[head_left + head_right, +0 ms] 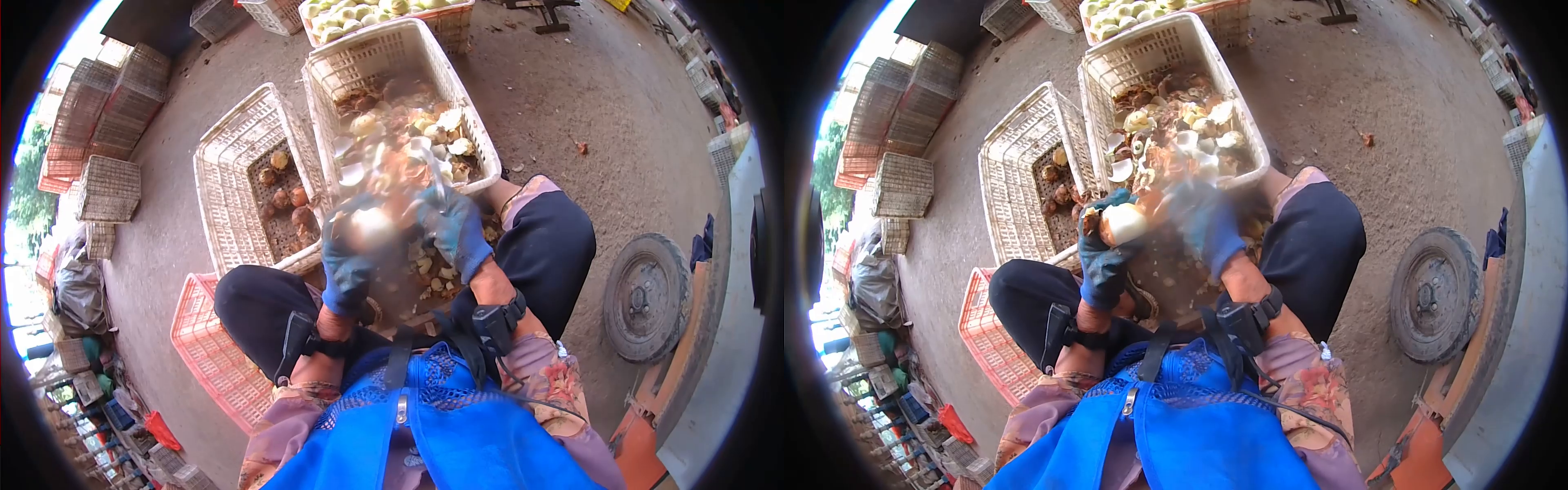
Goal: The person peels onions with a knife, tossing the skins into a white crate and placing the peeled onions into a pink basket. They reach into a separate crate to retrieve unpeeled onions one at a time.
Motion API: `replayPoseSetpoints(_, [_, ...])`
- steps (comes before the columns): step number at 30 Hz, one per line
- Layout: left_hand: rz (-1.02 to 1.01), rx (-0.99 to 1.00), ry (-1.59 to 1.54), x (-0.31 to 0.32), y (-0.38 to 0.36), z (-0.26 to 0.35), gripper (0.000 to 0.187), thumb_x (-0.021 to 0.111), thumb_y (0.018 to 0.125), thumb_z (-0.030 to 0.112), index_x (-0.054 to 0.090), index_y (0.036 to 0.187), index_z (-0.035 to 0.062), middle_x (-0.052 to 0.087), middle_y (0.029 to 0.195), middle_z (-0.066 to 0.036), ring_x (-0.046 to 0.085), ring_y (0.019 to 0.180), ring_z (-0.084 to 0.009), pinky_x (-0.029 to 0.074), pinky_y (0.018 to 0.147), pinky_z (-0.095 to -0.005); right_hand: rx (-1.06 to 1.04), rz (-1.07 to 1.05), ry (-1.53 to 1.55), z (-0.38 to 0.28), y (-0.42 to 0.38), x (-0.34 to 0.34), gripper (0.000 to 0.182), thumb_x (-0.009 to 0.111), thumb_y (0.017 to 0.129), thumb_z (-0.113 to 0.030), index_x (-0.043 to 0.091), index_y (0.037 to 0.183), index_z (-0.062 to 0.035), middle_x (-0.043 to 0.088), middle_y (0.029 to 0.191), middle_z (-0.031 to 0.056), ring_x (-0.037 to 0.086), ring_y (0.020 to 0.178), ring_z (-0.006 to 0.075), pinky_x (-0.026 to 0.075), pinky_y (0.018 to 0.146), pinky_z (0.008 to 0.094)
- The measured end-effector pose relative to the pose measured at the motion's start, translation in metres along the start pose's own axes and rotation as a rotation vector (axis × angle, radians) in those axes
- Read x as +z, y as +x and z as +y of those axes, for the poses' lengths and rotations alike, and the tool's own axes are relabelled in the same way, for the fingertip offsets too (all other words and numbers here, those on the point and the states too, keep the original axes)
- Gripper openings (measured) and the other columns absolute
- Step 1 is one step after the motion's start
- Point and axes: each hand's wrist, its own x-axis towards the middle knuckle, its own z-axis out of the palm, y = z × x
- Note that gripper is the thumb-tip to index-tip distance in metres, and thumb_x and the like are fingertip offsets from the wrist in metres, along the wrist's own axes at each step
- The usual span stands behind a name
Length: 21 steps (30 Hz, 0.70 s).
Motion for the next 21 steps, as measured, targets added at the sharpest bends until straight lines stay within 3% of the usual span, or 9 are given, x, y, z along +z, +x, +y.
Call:
replayPoseSetpoints(4, [0.026, -0.146, -0.032, 0.003, 0.000, 0.008, 0.059, 0.074, 0.078, -0.001, 0.052, 0.133, 0.0053, 0.061, 0.128, -0.010, 0.060, 0.116, -0.0201, 0.049, 0.100, -0.0336, -0.056, 0.204, -0.227, 0.005, 0.010, -0.018, 0.013, 0.065, 0.094, -0.015, 0.065, 0.102, -0.0051, 0.062, 0.081, -0.0018, 0.055, 0.067, 0.0062, 0.046, 0.056, 0.0218])
replayPoseSetpoints(7, [-0.015, -0.065, 0.545, 0.002, -0.001, 0.011, 0.043, 0.066, 0.079, -0.002, 0.060, 0.122, 0.0015, 0.065, 0.115, -0.014, 0.062, 0.109, -0.0283, 0.051, 0.094, -0.0386, -0.105, 0.264, -0.190, 0.005, 0.008, -0.013, 0.019, 0.065, 0.095, -0.021, 0.063, 0.107, -0.0058, 0.063, 0.083, -0.0010, 0.056, 0.063, 0.0055, 0.044, 0.049, 0.0198])
replayPoseSetpoints(9, [-0.232, 0.389, 1.222, -0.005, 0.002, 0.013, 0.037, 0.062, 0.078, -0.005, 0.064, 0.114, 0.0011, 0.066, 0.109, -0.016, 0.062, 0.103, -0.0327, 0.052, 0.090, -0.0406, 0.070, 0.192, -0.124, -0.021, -0.008, 0.002, 0.032, 0.065, 0.096, -0.026, 0.060, 0.119, -0.0058, 0.063, 0.090, -0.0005, 0.056, 0.067, 0.0051, 0.046, 0.051, 0.0202])
replayPoseSetpoints(10, [-0.230, 0.391, 1.228, -0.005, 0.005, 0.011, 0.037, 0.062, 0.078, -0.005, 0.064, 0.114, 0.0011, 0.066, 0.109, -0.016, 0.062, 0.103, -0.0327, 0.052, 0.090, -0.0406, 0.069, 0.187, -0.120, -0.017, -0.015, 0.006, 0.032, 0.065, 0.096, -0.026, 0.060, 0.119, -0.0058, 0.063, 0.090, -0.0005, 0.056, 0.067, 0.0051, 0.046, 0.051, 0.0202])
replayPoseSetpoints(13, [-0.116, 0.170, 0.724, -0.009, 0.006, -0.007, 0.036, 0.062, 0.078, -0.004, 0.064, 0.114, 0.0010, 0.066, 0.110, -0.017, 0.063, 0.101, -0.0330, 0.052, 0.087, -0.0403, 0.013, -0.182, 0.016, -0.010, -0.023, 0.019, 0.038, 0.066, 0.095, -0.027, 0.059, 0.126, -0.0066, 0.063, 0.091, -0.0019, 0.057, 0.070, 0.0048, 0.048, 0.057, 0.0205])
replayPoseSetpoints(15, [-0.169, -0.163, 0.572, -0.020, 0.007, -0.011, 0.060, 0.075, 0.080, -0.001, 0.050, 0.134, 0.0011, 0.064, 0.120, -0.009, 0.063, 0.104, -0.0150, 0.055, 0.087, -0.0293, 0.060, -0.150, 0.312, -0.011, -0.022, 0.028, 0.041, 0.066, 0.095, -0.025, 0.058, 0.132, -0.0084, 0.063, 0.092, -0.0038, 0.056, 0.072, 0.0048, 0.049, 0.061, 0.0225])
replayPoseSetpoints(16, [-0.177, -0.157, 0.577, -0.023, 0.007, -0.013, 0.060, 0.075, 0.080, -0.001, 0.050, 0.134, 0.0011, 0.064, 0.120, -0.009, 0.063, 0.104, -0.0150, 0.055, 0.087, -0.0293, 0.050, -0.149, 0.317, -0.013, -0.022, 0.027, 0.041, 0.066, 0.095, -0.025, 0.058, 0.132, -0.0084, 0.063, 0.092, -0.0038, 0.056, 0.072, 0.0048, 0.049, 0.061, 0.0225])
replayPoseSetpoints(18, [-0.115, -0.208, -0.136, -0.002, 0.016, 0.026, 0.071, 0.081, 0.074, 0.001, 0.048, 0.137, 0.0010, 0.063, 0.121, -0.011, 0.064, 0.105, -0.0190, 0.055, 0.089, -0.0334, 0.087, -0.253, 0.389, -0.018, -0.024, 0.021, 0.039, 0.064, 0.096, -0.020, 0.057, 0.133, -0.0097, 0.063, 0.094, -0.0037, 0.057, 0.076, 0.0051, 0.050, 0.064, 0.0232])
replayPoseSetpoints(21, [-0.242, -0.193, -0.034, 0.001, 0.030, 0.070, 0.080, 0.084, 0.071, -0.001, 0.045, 0.142, 0.0022, 0.058, 0.131, -0.011, 0.059, 0.117, -0.0216, 0.051, 0.099, -0.0359, 0.109, -0.385, 0.552, -0.020, -0.031, 0.018, 0.037, 0.061, 0.097, -0.019, 0.056, 0.132, -0.0101, 0.063, 0.098, -0.0033, 0.059, 0.080, 0.0061, 0.050, 0.069, 0.0223])
